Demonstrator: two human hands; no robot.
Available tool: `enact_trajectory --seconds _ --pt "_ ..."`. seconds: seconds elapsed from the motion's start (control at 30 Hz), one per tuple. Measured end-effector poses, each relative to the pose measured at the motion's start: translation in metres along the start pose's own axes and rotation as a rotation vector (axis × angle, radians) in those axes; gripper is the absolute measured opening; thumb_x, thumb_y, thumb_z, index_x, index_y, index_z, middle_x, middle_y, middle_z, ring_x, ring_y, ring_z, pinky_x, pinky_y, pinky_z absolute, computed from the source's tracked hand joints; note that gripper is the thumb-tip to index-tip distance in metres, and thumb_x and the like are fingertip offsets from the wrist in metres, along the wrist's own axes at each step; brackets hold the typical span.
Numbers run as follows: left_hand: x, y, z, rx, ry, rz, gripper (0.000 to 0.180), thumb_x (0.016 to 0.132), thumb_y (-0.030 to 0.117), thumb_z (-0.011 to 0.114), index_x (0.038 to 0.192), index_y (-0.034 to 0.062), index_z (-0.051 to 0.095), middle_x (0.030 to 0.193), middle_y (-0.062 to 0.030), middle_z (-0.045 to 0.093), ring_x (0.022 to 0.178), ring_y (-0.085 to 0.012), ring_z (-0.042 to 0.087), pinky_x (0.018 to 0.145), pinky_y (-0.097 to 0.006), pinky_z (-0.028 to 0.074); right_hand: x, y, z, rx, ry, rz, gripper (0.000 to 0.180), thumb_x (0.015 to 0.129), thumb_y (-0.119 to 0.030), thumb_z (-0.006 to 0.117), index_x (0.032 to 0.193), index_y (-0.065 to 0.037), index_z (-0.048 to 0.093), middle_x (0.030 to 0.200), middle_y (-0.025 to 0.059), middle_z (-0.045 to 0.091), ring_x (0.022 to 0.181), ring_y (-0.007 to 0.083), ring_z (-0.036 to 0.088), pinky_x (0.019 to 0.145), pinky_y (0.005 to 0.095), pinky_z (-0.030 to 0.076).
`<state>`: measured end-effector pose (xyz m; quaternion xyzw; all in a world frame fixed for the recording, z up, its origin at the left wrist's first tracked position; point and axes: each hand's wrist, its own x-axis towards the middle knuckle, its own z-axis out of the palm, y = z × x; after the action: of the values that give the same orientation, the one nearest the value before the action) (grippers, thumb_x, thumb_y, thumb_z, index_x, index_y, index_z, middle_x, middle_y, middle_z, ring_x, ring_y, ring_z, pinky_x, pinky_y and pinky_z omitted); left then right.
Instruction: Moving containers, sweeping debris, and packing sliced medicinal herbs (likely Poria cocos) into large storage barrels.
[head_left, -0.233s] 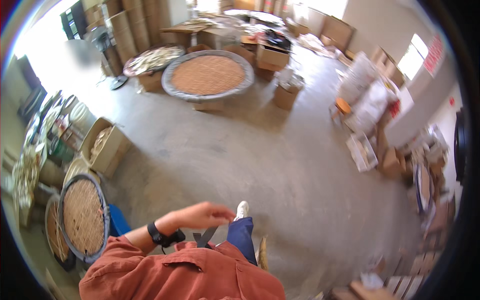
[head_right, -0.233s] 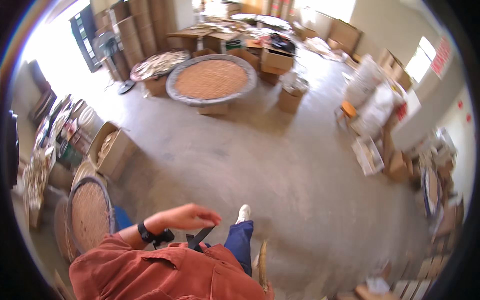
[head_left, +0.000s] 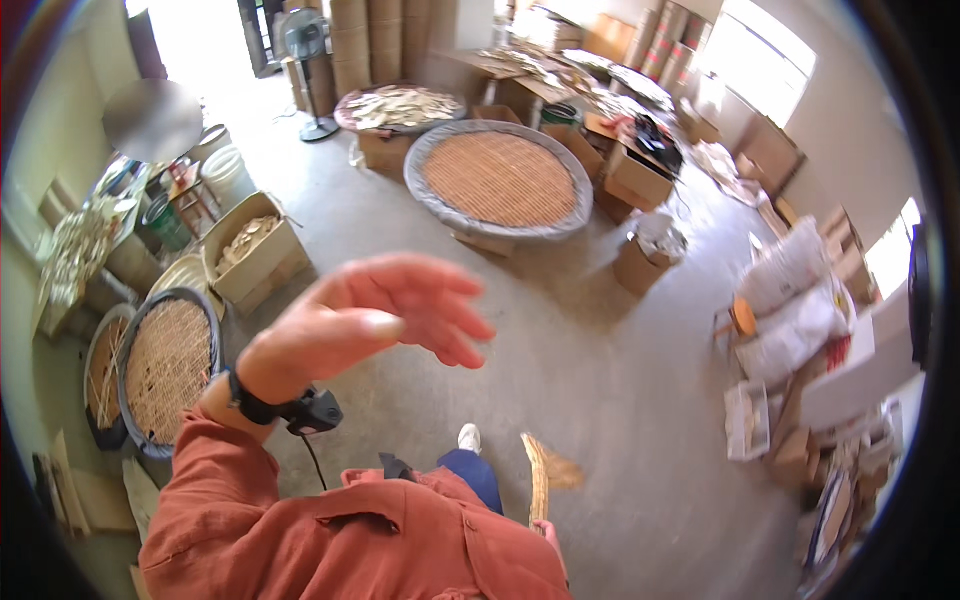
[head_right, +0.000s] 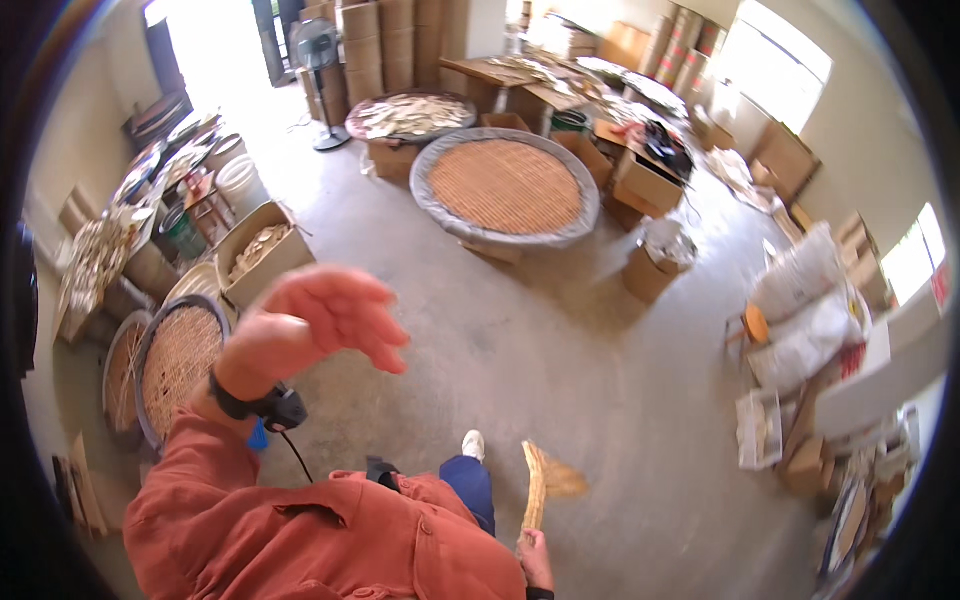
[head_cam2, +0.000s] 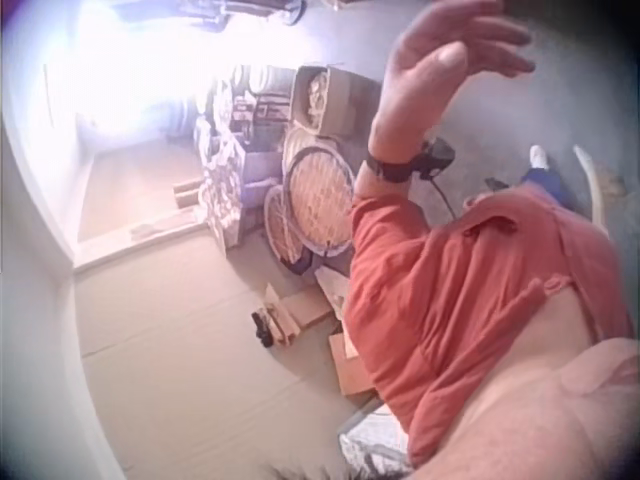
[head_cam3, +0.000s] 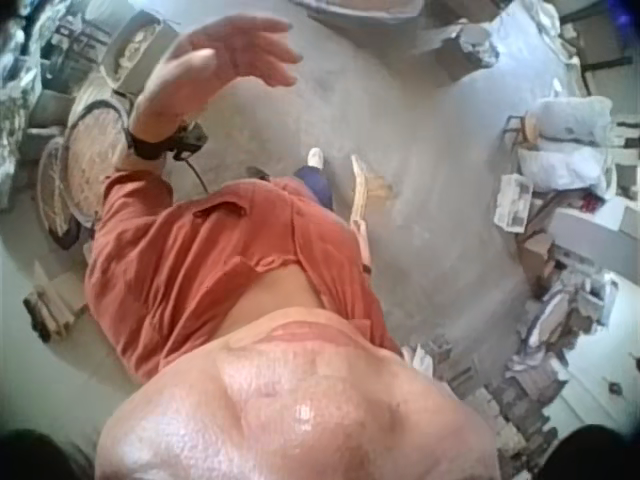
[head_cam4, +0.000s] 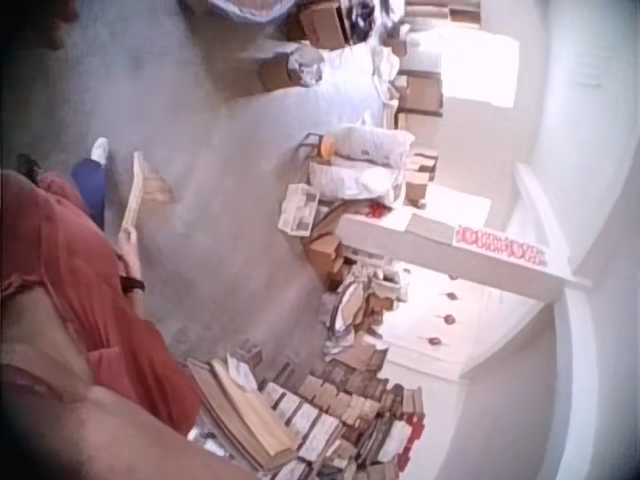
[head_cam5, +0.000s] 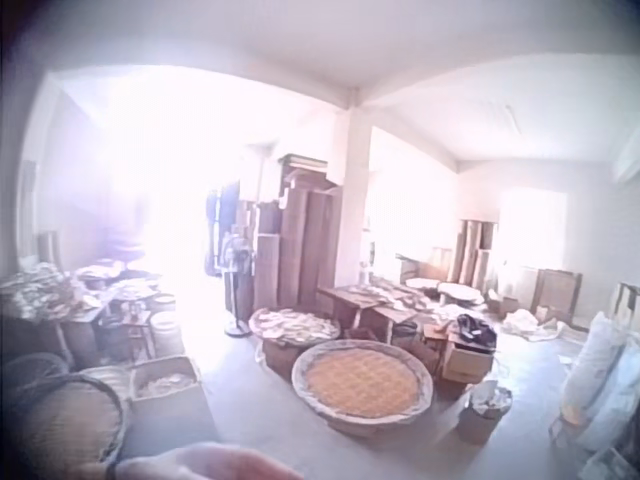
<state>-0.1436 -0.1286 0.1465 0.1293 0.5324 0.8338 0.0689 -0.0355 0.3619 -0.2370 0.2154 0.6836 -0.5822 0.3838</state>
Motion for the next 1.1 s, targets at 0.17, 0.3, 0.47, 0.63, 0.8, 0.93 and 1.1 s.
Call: enact_trajectory --seconds 0.17,0.3,0.47,0.63,0.8,0.93,1.1 --pt "0.063 0.087 -0.008 0.004 -0.048 0.508 0.110 0.064 0.057 0.069 0.134 -0.0068 0.014 0.121 -0.0322 0.043 0.103 -0.0427 0.053 0.085 -0.043 0.047 0.108 -0.211 0.061 -0.509 -0.388 -0.097 0.048 0.077 -0.008 0.056 0.123 -0.009 0.041 0.074 0.0033 0.051 0.060 0.0107 0.049 0.050 0.0256 0.042" --pt "0.077 0.110 -0.081 -0.030 0.088 0.638 0.111 0.061 0.055 0.072 0.133 -0.0092 0.017 0.120 -0.0321 0.044 0.104 -0.0415 0.052 0.086 -0.042 0.046 0.178 -0.337 0.167 -0.478 -0.683 -0.013 0.061 0.077 -0.008 0.056 0.132 -0.011 0.031 0.075 0.0039 0.051 0.057 0.0115 0.049 0.052 0.0259 0.043" --pt "0.054 0.124 -0.184 0.104 0.269 0.716 0.110 0.061 0.053 0.073 0.133 -0.0095 0.017 0.120 -0.0319 0.044 0.105 -0.0411 0.052 0.086 -0.042 0.046 0.255 -0.440 0.340 -0.623 -1.014 -0.235 0.071 0.077 -0.005 0.057 0.138 -0.014 0.022 0.085 0.0053 0.050 0.063 0.0106 0.050 0.057 0.0243 0.045" --pt "0.038 0.148 -0.321 0.169 0.382 0.750 0.110 0.061 0.052 0.074 0.132 -0.0099 0.018 0.119 -0.0318 0.045 0.105 -0.0407 0.052 0.087 -0.042 0.046 0.285 -0.534 0.508 -0.695 -1.084 -0.493 0.074 0.075 -0.003 0.060 0.137 -0.011 0.022 0.093 0.0070 0.050 0.070 0.0132 0.053 0.062 0.0263 0.046" --pt "0.023 0.215 -0.465 0.268 0.454 0.754 0.109 0.061 0.050 0.074 0.132 -0.0103 0.018 0.119 -0.0316 0.045 0.105 -0.0403 0.052 0.087 -0.042 0.046 0.325 -0.609 0.642 -0.814 -0.797 -1.150 0.075 0.072 -0.003 0.064 0.135 -0.005 0.024 0.098 0.0106 0.052 0.078 0.0208 0.056 0.070 0.0318 0.047" --pt "0.021 0.268 -0.570 0.326 0.512 0.694 0.108 0.061 0.049 0.075 0.132 -0.0106 0.018 0.119 -0.0315 0.045 0.105 -0.0399 0.052 0.087 -0.042 0.046 0.381 -0.671 0.749 -0.805 -0.847 -0.594 0.049 0.071 -0.003 0.064 0.114 -0.002 0.040 0.079 0.0072 0.055 0.063 0.0171 0.057 0.056 0.0293 0.047" --pt "0.027 0.314 -0.703 0.417 0.615 0.580 0.108 0.061 0.047 0.076 0.132 -0.0109 0.019 0.119 -0.0313 0.046 0.106 -0.0395 0.052 0.087 -0.042 0.045 0.459 -0.714 0.860 -0.683 -0.967 -0.260 0.025 0.072 -0.002 0.059 0.091 -0.001 0.044 0.064 0.0052 0.054 0.048 0.0137 0.054 0.044 0.0264 0.045"
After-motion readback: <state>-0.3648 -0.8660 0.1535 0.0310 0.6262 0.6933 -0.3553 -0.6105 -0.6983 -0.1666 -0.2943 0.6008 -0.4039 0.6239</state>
